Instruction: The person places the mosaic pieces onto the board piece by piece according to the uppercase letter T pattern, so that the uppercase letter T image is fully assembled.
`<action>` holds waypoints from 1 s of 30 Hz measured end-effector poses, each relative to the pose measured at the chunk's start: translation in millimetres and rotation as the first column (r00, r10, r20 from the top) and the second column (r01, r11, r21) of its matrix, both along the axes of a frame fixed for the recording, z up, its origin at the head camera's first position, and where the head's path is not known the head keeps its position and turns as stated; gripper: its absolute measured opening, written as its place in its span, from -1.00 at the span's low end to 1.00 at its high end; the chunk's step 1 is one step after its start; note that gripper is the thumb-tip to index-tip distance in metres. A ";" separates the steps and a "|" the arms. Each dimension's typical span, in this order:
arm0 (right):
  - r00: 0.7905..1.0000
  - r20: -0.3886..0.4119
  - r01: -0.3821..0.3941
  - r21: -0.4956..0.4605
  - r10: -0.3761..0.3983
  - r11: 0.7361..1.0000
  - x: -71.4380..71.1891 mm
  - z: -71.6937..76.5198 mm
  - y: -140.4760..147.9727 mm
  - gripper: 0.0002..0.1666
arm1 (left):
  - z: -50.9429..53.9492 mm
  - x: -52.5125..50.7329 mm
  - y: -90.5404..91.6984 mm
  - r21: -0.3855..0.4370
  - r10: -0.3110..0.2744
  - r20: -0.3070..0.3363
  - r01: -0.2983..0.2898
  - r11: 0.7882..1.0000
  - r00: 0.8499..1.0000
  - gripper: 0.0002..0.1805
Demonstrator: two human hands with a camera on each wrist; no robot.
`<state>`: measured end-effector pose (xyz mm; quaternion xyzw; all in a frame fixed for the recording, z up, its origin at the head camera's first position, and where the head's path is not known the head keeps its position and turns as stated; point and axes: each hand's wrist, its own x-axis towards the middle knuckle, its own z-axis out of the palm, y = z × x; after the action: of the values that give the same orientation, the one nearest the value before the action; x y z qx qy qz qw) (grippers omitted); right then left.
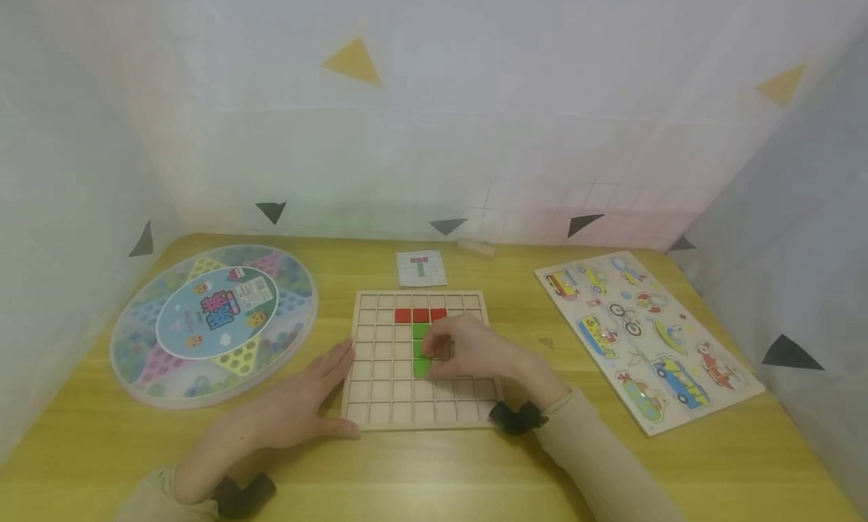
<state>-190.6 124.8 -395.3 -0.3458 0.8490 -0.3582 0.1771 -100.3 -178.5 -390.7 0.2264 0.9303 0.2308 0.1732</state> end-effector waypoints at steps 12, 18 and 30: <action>1.000 -0.018 0.015 0.016 -0.015 1.000 -1.5 -1.9 -1.1 -0.71 | -0.4 0.7 0.1 0.013 0.001 0.003 -0.001 1.000 1.000 0.24; 1.000 -0.002 0.028 0.015 -0.028 0.999 -1.8 -2.2 -1.2 -0.70 | -0.1 -0.2 0.9 0.009 0.003 0.006 -0.003 1.000 1.000 0.23; 0.999 -0.051 0.012 0.000 -0.012 1.000 -3.9 -4.9 0.4 -0.75 | -0.1 -0.4 0.7 0.000 0.004 -0.004 -0.004 1.000 1.000 0.23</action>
<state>-194.5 125.2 -400.2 -0.3495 0.8553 -0.3503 0.1534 -100.7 -177.8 -390.8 0.2249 0.9311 0.2307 0.1710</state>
